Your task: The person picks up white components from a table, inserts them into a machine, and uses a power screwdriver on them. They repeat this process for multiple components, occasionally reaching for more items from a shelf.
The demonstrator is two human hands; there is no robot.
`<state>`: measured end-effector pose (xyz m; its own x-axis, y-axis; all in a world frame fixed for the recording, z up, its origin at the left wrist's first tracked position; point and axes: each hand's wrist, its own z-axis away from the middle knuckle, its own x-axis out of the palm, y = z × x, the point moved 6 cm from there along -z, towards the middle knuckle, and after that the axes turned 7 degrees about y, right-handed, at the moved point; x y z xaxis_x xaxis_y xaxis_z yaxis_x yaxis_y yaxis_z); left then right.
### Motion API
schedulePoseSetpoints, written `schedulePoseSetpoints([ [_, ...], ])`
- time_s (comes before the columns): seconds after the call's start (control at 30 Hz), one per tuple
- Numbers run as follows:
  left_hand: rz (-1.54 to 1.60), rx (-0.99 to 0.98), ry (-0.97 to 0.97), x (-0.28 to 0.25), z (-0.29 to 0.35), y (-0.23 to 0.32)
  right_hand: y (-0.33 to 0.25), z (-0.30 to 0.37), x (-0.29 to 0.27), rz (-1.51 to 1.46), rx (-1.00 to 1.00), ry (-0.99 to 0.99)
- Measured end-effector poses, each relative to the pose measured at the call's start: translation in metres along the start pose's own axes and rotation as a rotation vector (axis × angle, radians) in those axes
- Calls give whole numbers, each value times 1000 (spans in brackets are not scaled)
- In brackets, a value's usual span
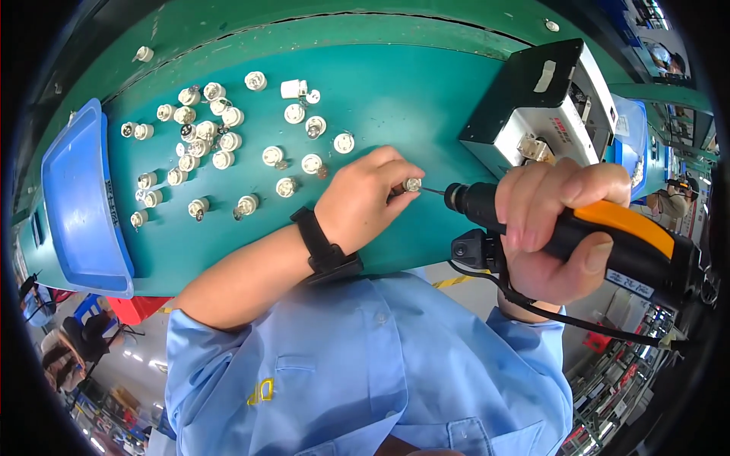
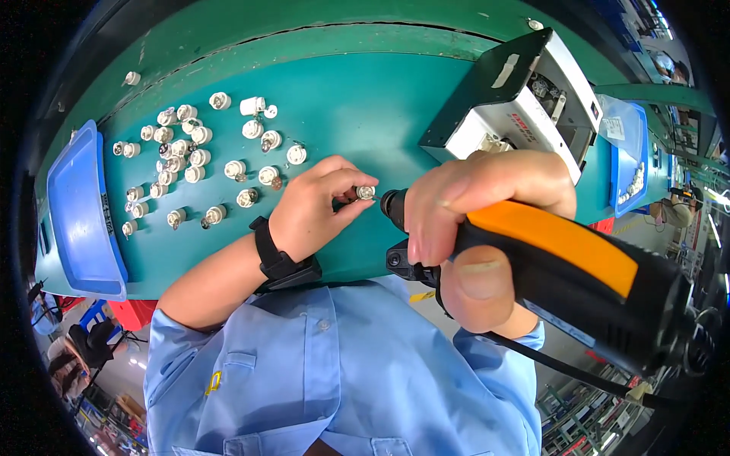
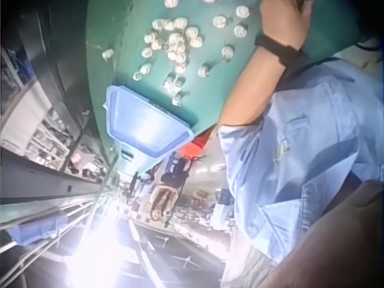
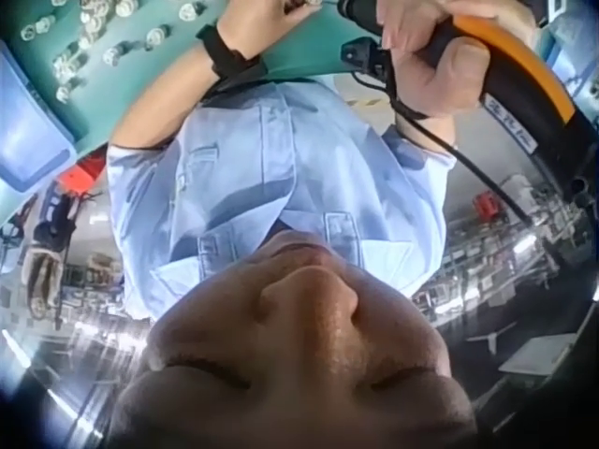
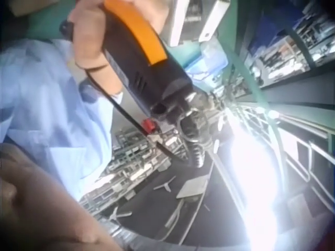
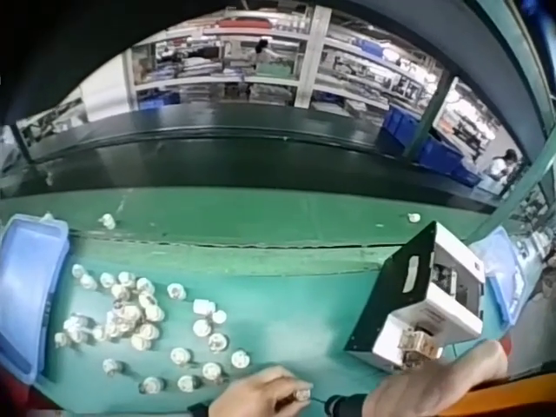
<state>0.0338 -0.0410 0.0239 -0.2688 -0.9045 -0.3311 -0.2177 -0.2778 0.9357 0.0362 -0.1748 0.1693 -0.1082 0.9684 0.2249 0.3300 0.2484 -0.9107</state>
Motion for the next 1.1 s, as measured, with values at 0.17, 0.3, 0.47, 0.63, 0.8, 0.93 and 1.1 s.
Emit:
schedulePoseSetpoints([
  [0.17,8,17,17,-2,0,0,3,-1,9,86,-68,-100],
  [0.3,16,39,33,-2,0,2,3,-1,10,55,-75,-126],
  [0.47,33,53,33,-3,-1,4,3,-1,9,45,-92,-154],
  [0.63,27,44,11,-3,-1,3,8,-3,11,69,-49,-171],
  [0.8,30,54,4,-5,-3,3,9,-6,19,77,-49,-275],
  [0.93,-13,98,35,-8,-5,5,10,-4,28,116,-60,-256],
  [1.1,-114,166,93,-11,4,14,4,-3,26,79,-72,-103],
])
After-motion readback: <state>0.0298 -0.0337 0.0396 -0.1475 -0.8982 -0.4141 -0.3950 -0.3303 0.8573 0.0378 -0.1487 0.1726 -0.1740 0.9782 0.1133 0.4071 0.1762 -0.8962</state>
